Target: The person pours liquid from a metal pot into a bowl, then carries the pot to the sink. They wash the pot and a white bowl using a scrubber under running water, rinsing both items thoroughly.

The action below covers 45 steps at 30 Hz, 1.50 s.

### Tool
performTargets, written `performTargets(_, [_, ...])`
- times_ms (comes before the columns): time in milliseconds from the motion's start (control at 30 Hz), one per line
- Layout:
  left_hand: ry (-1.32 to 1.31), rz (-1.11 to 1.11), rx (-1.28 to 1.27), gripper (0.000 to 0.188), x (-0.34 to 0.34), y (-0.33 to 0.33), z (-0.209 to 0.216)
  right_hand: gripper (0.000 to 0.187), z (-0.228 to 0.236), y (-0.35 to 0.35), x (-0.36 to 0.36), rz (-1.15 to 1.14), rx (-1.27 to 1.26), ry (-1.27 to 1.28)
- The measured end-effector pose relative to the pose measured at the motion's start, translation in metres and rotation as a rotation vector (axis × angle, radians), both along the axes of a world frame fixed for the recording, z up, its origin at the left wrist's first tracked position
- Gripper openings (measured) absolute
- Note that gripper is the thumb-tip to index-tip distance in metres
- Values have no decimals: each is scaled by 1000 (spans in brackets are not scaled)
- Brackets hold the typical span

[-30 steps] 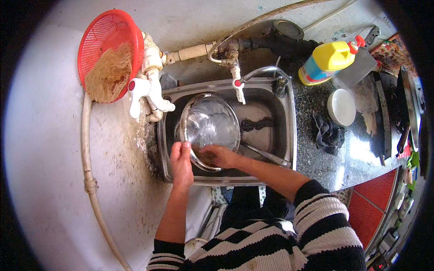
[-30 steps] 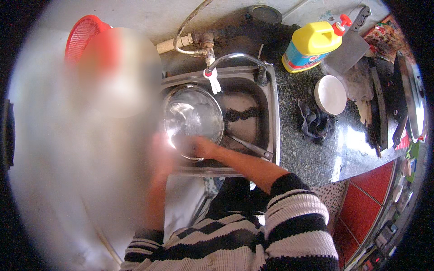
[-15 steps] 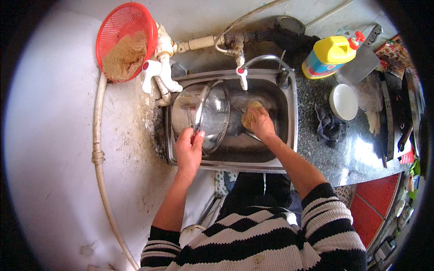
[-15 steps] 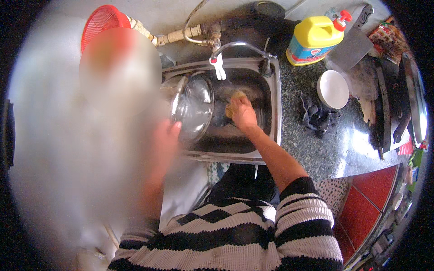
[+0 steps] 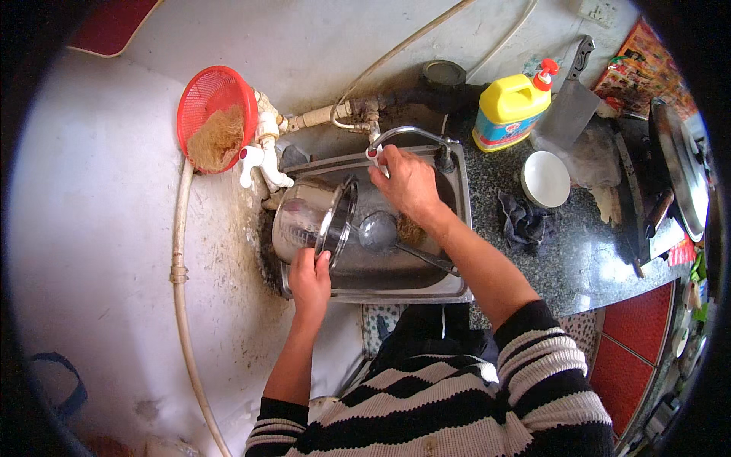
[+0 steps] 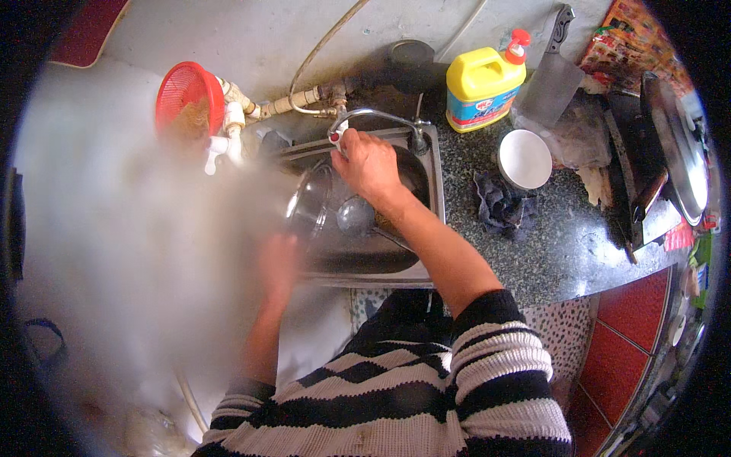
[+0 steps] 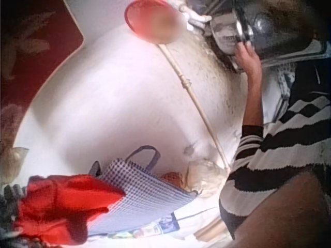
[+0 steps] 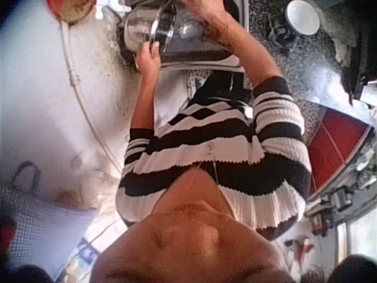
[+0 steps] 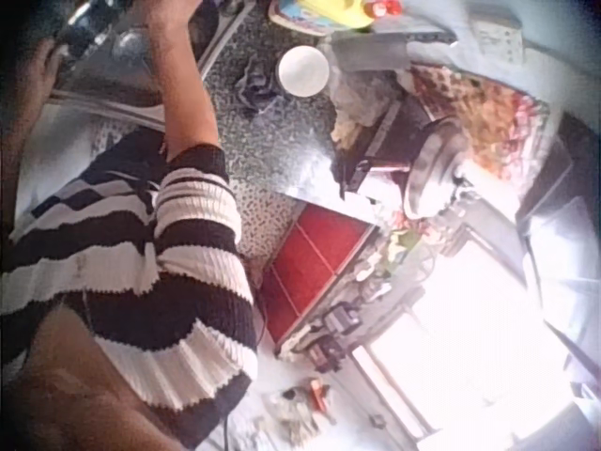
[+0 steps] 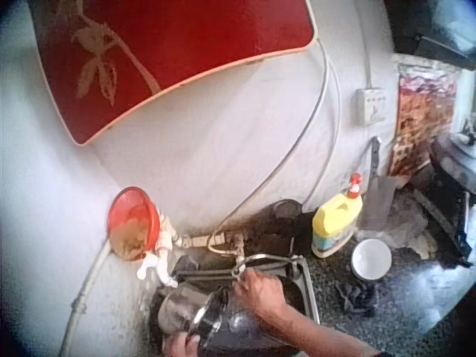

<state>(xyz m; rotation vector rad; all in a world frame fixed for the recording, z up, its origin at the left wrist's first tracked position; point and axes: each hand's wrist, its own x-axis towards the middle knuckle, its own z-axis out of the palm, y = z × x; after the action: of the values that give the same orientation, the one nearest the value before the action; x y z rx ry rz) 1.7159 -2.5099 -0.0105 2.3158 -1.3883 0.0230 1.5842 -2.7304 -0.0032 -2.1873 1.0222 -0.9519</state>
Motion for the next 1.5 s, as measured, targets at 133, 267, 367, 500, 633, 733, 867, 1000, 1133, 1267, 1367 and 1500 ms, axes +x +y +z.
performTargets(133, [444, 250, -94, 27, 4, -17, 23, 23, -5, -16, -15, -8, -91, 12])
performTargets(267, [1189, 308, -334, 21, 7, -20, 37, 25, -8, -20, -23, -12, -105, -45])
performTargets(367, [1537, 304, -402, 14, 20, -10, 8, 24, -5, -18, -19, -7, -94, -68])
performTargets(500, [1781, 348, -393, 15, 28, -8, -23, 23, -6, -23, -20, 38, -135, -21])
performTargets(633, [1941, 302, -423, 17, 28, -7, -39, 22, -2, -25, -23, 75, -131, 29])
performTargets(733, [1952, 315, -432, 16, 25, -8, -38, 22, -1, -24, -23, 69, -126, 59])
performTargets(867, [1958, 462, -398, 19, 21, -20, -28, 22, 2, -22, -25, 62, -136, 88])
performTargets(1000, [1908, 478, -350, 19, 28, -23, -35, 22, 1, -18, -24, 40, -149, 101])
performTargets(1133, [1923, 529, -400, 19, 37, -24, -51, 23, -1, 3, -18, 94, -141, 156])
performTargets(1267, [1815, 643, -415, 19, 5, -40, 15, 24, -10, 36, -15, 53, 185, 80])
performTargets(1367, [1548, 412, -368, 19, 6, -29, 17, 38, -66, 59, -9, 434, -127, 489])
performTargets(1500, [1343, 270, -311, 19, 9, -29, 33, 41, -98, 53, 8, 770, -450, 462])
